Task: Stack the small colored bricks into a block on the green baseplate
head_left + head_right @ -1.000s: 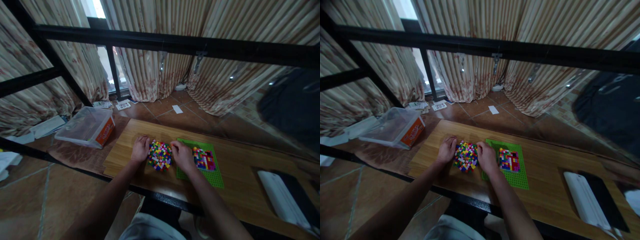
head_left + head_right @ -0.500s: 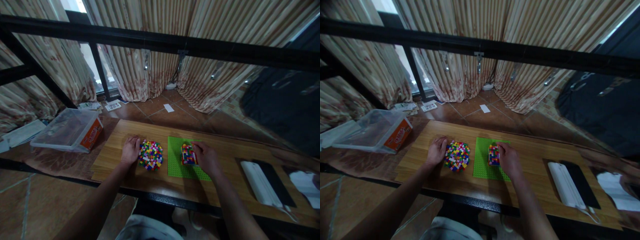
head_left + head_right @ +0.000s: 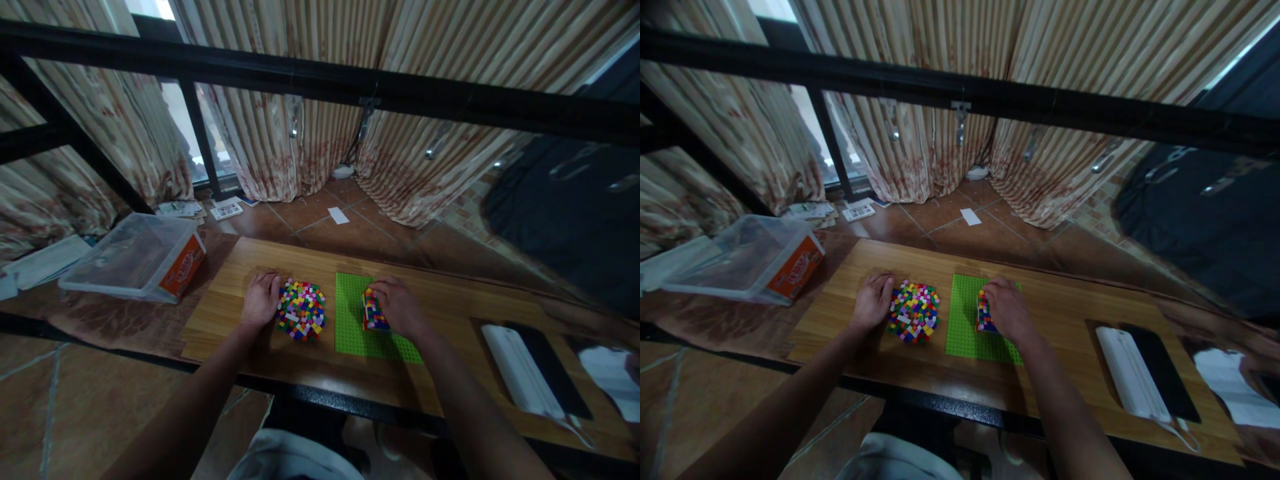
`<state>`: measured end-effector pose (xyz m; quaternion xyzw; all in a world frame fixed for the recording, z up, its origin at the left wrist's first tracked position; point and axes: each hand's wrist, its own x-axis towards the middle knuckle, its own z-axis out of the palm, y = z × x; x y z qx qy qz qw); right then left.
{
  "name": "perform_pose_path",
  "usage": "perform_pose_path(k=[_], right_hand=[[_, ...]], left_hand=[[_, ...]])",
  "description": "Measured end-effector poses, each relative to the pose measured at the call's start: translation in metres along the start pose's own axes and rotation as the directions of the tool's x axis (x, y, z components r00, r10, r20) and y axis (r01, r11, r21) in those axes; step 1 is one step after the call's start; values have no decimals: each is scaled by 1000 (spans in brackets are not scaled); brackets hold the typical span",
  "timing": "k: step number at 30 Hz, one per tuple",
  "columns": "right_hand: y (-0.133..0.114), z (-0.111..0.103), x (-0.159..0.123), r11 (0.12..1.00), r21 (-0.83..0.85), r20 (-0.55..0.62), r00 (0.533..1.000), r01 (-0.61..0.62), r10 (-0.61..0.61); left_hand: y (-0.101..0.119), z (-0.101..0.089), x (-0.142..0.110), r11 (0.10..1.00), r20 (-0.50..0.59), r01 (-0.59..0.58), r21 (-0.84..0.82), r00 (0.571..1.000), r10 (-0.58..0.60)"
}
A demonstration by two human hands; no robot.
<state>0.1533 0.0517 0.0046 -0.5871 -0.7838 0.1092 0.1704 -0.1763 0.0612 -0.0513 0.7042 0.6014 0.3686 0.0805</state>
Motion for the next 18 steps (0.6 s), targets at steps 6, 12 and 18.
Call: perform_pose_path(k=[6, 12, 18], right_hand=[[-3, 1, 0, 993, 85, 0, 997, -80, 81], [2, 4, -4, 962, 241, -29, 990, -128, 139], [2, 8, -5, 939, 319, -77, 984, -129, 162]], left_hand=[[0, 0, 0, 1000, 3, -12, 10, 1000, 12], [1, 0, 0, 1000, 5, -5, 7, 1000, 5], [2, 0, -1, 1000, 5, -2, 6, 1000, 2]])
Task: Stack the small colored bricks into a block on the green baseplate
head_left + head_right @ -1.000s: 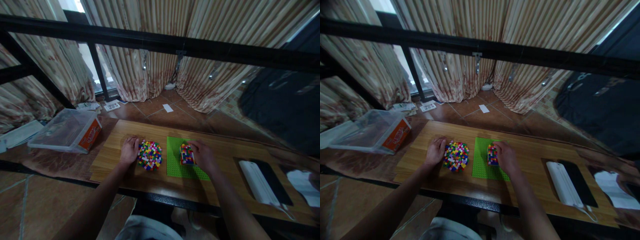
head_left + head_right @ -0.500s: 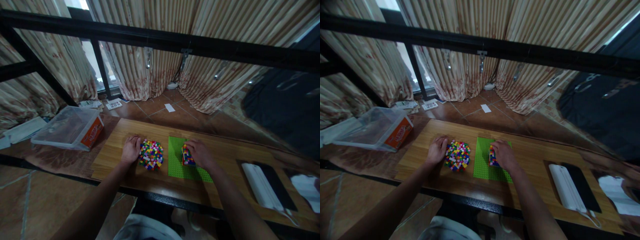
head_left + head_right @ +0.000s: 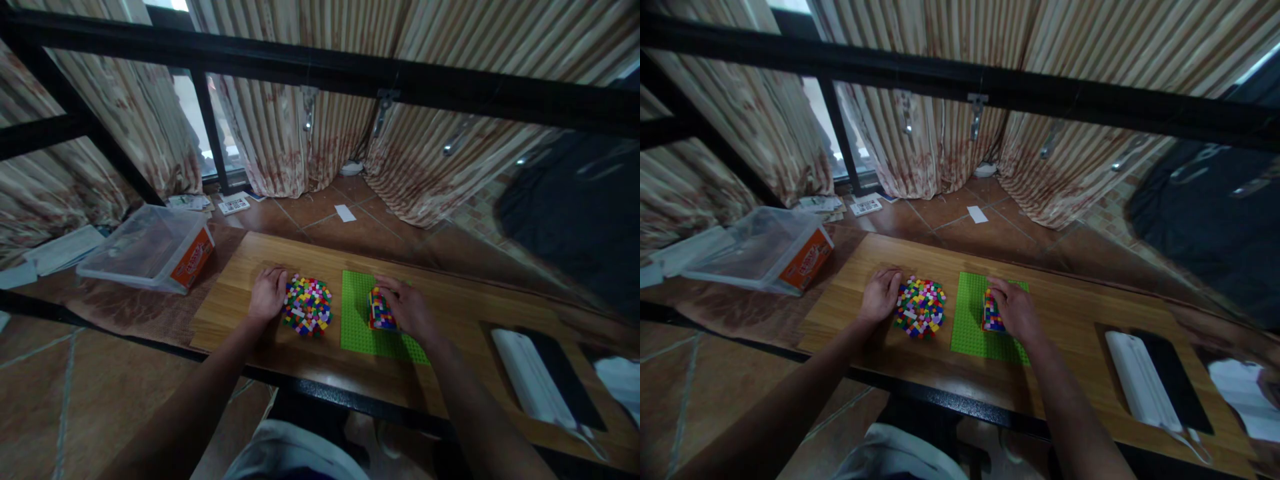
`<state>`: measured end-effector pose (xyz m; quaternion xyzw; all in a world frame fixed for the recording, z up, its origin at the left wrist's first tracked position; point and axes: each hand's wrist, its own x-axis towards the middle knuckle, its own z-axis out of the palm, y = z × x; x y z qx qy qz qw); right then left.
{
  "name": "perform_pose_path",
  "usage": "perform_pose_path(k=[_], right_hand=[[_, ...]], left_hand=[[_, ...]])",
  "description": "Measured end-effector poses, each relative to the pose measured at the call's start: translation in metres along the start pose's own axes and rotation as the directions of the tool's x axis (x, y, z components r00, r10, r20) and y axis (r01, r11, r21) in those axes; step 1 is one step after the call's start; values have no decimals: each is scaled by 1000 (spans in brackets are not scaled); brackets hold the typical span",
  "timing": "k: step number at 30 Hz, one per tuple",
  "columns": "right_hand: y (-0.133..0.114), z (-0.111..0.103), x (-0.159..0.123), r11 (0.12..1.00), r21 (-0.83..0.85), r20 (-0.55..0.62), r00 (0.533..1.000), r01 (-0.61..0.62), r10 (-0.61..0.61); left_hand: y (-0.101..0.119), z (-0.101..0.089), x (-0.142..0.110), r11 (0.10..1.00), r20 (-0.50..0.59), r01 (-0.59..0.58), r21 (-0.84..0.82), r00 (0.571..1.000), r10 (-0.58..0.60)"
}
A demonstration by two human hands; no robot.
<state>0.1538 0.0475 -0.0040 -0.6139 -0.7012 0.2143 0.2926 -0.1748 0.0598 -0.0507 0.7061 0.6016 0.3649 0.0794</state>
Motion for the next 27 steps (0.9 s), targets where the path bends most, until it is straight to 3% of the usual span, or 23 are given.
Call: perform_pose_path(k=[7, 27], right_hand=[[1, 4, -6, 1000, 4, -27, 1000, 12, -12], [4, -1, -3, 997, -74, 94, 995, 37, -30]], left_hand=[[-1, 1, 0, 1000, -8, -13, 12, 1000, 13], [-3, 2, 1, 1000, 16, -9, 27, 1000, 9]])
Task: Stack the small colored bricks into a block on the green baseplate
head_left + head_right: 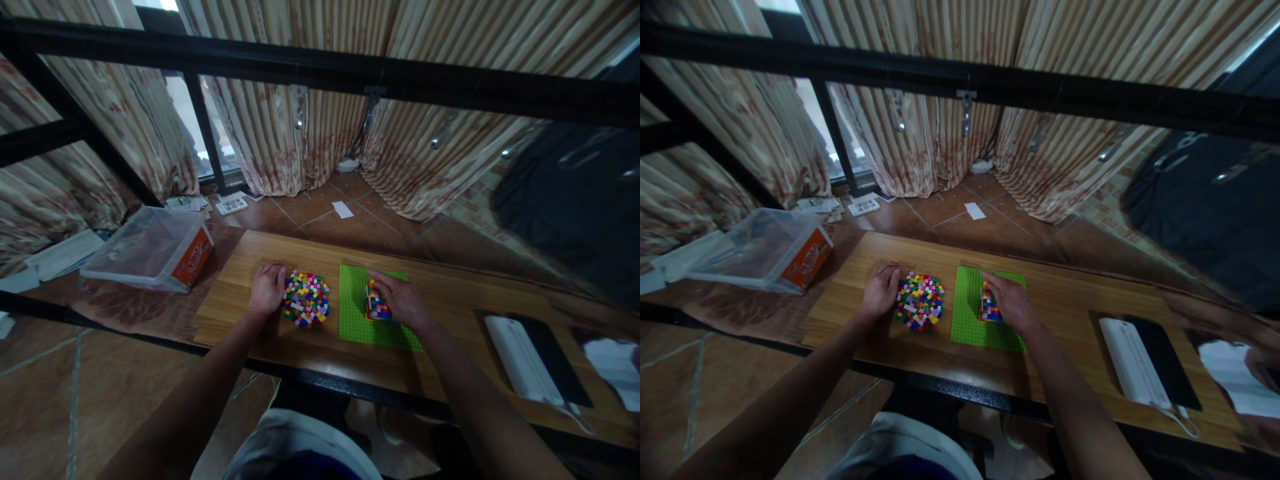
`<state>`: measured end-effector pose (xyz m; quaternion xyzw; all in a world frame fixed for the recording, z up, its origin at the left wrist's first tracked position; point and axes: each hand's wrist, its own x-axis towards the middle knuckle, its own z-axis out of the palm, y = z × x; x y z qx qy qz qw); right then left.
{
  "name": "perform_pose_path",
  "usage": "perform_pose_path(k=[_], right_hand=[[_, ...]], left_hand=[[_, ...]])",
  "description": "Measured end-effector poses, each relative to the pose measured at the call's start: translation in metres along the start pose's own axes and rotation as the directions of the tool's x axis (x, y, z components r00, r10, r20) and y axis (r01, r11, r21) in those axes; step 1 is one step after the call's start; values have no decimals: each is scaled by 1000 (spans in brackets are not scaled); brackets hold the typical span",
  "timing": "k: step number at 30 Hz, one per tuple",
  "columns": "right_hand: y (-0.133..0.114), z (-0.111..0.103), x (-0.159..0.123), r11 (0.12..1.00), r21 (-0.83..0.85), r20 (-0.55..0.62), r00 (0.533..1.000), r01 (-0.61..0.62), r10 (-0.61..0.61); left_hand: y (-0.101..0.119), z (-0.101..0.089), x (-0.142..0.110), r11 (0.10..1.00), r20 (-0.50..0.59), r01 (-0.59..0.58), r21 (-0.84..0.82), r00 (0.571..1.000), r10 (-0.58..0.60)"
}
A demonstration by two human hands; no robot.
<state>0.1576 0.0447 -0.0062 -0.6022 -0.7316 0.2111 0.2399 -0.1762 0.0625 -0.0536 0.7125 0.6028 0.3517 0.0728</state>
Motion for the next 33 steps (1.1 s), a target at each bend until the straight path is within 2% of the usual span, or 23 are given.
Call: perform_pose_path(k=[4, 7, 10, 14, 18, 29, 31, 33], right_hand=[[2, -4, 2, 997, 69, 7, 1000, -18, 18], [3, -8, 4, 986, 168, -42, 999, 5, 2], [0, -10, 8, 976, 217, -76, 996, -21, 39], [-10, -8, 14, 994, 80, -17, 997, -77, 79], [-13, -2, 16, 997, -37, 15, 997, -71, 71], [-6, 1, 15, 995, -70, 22, 997, -69, 70], [-9, 0, 14, 994, -78, -10, 998, -70, 69], [-18, 1, 10, 996, -76, -110, 993, -46, 37]], left_hand=[[1, 0, 0, 1000, 7, -2, 12, 1000, 2], [1, 1, 0, 1000, -1, -6, 2, 1000, 6], [1, 1, 0, 1000, -12, 1, 0, 1000, -1], [2, 1, 0, 1000, -13, 5, -3, 1000, -5], [2, 0, -1, 1000, -11, 13, -11, 1000, -13], [7, -3, -2, 1000, 12, 24, -10, 1000, -24], [8, -3, -2, 999, 11, 28, -20, 1000, -27], [8, -3, -2, 999, 3, 37, -21, 999, -37]])
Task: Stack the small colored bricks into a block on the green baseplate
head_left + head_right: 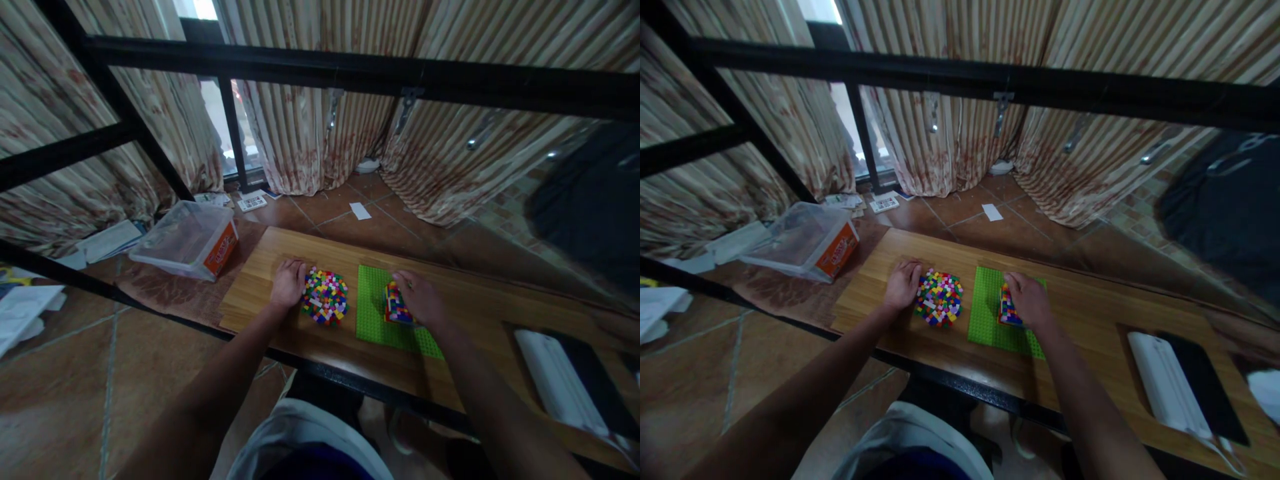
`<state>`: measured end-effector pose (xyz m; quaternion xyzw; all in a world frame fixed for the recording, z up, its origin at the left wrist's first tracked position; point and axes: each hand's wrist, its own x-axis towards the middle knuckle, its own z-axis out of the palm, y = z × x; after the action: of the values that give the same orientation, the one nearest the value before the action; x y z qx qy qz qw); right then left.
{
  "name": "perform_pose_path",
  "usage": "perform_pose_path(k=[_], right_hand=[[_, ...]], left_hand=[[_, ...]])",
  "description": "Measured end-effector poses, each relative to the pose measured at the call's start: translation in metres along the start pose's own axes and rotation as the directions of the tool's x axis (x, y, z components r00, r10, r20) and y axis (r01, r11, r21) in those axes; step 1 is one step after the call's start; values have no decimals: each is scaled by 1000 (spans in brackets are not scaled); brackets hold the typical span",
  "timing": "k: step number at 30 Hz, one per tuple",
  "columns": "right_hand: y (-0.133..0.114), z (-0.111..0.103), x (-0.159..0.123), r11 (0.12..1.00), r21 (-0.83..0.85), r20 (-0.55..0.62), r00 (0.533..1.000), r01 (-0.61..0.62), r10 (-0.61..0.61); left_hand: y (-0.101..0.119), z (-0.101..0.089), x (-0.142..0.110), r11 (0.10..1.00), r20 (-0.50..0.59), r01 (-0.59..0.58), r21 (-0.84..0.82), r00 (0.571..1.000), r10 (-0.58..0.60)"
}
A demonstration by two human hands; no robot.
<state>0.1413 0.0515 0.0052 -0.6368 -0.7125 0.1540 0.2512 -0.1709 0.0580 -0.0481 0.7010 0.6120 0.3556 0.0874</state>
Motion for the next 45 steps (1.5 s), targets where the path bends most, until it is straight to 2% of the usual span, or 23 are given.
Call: perform_pose_path(k=[3, 4, 7, 10, 13, 21, 25, 28, 33, 36, 39, 42, 45], right_hand=[[-24, 7, -11, 995, -2, -139, 985, 104, -103], [-34, 12, -15, 990, 0, -141, 980, 143, -142], [-58, 36, -26, 974, -19, -14, 974, 226, -227], [-67, 62, -28, 982, -88, 91, 983, 167, -159], [-65, 79, -23, 985, -132, 115, 989, 107, -92], [-70, 83, -12, 995, -101, 140, 990, 13, 2], [-75, 79, -17, 998, -59, 94, 995, -13, 18], [-78, 69, -27, 997, 74, 2, 1000, -27, 27], [-74, 38, -47, 892, 445, -89, 987, -82, 135], [-55, 13, -48, 848, 509, -111, 965, -149, 236], [-27, -8, -40, 880, 431, -181, 936, -199, 300], [-5, -19, -28, 964, 194, -220, 950, -180, 222], [2, -19, -19, 995, 8, -182, 979, -95, 95]], left_hand=[[-1, 1, 0, 1000, -8, -1, 6, 1000, 1], [-1, 1, 0, 1000, -9, -4, 6, 1000, 4], [-2, 2, 0, 1000, -17, -5, 9, 1000, 5], [-2, 2, 0, 1000, -17, -10, 9, 1000, 10], [-2, 1, -1, 1000, -18, -13, 5, 1000, 13], [0, 0, 0, 1000, 2, -6, 21, 1000, 6], [0, 0, 1, 1000, 9, -9, 21, 1000, 8], [-2, 1, 1, 1000, 0, -9, 23, 1000, 9], [-4, 2, 2, 1000, -12, -16, 21, 1000, 17], [-4, 1, 2, 1000, -4, -20, 17, 1000, 20], [-4, 0, 3, 1000, 2, -13, 17, 1000, 13], [-5, 1, 3, 999, 3, -19, 28, 1000, 18], [-6, 2, 3, 999, -10, -30, 33, 1000, 30]])
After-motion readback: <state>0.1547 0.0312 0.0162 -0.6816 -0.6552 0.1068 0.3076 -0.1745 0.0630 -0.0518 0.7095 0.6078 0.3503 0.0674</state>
